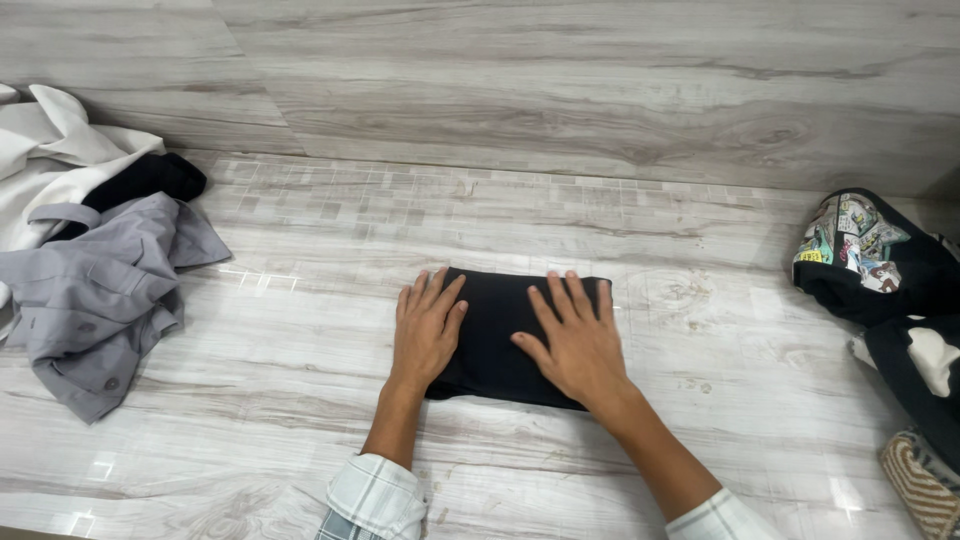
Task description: The person folds a light pink t-shirt, a pair of blue jeans, and a black long-sleeved shirt on a light wood-grain countertop. Each item is smoothed, folded into a compact rectangle, and placed into a wooden drawer.
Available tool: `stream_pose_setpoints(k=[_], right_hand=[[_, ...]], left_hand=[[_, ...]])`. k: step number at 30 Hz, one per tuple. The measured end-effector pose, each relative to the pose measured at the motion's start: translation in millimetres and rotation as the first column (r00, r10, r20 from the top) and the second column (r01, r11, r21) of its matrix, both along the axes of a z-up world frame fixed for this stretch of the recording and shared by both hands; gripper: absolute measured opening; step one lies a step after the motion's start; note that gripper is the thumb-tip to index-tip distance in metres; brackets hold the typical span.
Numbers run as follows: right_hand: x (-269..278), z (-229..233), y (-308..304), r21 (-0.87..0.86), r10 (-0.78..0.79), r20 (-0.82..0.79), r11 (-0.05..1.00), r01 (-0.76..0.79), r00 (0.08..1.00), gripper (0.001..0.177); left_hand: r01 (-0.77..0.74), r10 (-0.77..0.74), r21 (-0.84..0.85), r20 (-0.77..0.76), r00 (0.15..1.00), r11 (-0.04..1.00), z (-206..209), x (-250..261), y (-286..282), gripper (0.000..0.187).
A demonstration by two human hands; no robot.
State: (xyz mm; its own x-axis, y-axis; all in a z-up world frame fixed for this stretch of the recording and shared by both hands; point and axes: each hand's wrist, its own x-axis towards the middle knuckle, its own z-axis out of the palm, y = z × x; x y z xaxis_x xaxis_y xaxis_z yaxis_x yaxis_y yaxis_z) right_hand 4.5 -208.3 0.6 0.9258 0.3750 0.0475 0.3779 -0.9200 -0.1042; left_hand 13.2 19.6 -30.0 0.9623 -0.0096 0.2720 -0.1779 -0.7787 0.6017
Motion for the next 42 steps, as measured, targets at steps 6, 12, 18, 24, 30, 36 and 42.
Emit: stream_pose_setpoints(k=[6,12,18,24,30,36,42], right_hand=[[6.9,-11.5,-38.6,0.328,-0.162,0.224,0.941,0.082,0.961,0.082],[-5.8,-8.2,-71.5,0.129,-0.429,-0.251,0.874,0.469,0.868,0.078],[-13.5,4.4,-83.5,0.841,-0.100,-0.442,0.300,0.451,0.891,0.031],[10.6,82.8,-102.3,0.967,-0.160,-0.079,0.227,0.115,0.984,0.021],[2.2,139.1,-99.1,0.487,0.085,0.406,0.823,-0.294,0.910,0.035],[-26.8,95.2,-65.8,0.134,0.358,-0.220,0.932,-0.336,0.907,0.037],[-38.9,32.4,-93.8,0.241,0.242,-0.188,0.951,-0.194,0.952,0.049]], left_hand=[[0.006,-0.006,0.001,-0.016,1.000,1.000,1.5,-1.1,-5.3,0.045],[-0.034,0.033,-0.041,-0.023,0.999,0.999,2.7,0.0,-5.5,0.054],[-0.052,0.055,-0.143,0.019,0.998,0.988,2.5,-0.6,-4.5,0.077],[-0.039,0.038,-0.187,-0.011,0.999,0.982,6.8,-3.0,-3.3,0.082],[-0.030,0.026,-0.136,-0.031,0.999,0.990,8.6,-1.7,-4.1,0.076],[-0.023,0.021,-0.111,-0.013,1.000,0.994,8.3,-2.4,-4.7,0.069],[0.014,-0.014,0.000,0.002,1.000,1.000,3.5,-3.4,-9.7,0.063]])
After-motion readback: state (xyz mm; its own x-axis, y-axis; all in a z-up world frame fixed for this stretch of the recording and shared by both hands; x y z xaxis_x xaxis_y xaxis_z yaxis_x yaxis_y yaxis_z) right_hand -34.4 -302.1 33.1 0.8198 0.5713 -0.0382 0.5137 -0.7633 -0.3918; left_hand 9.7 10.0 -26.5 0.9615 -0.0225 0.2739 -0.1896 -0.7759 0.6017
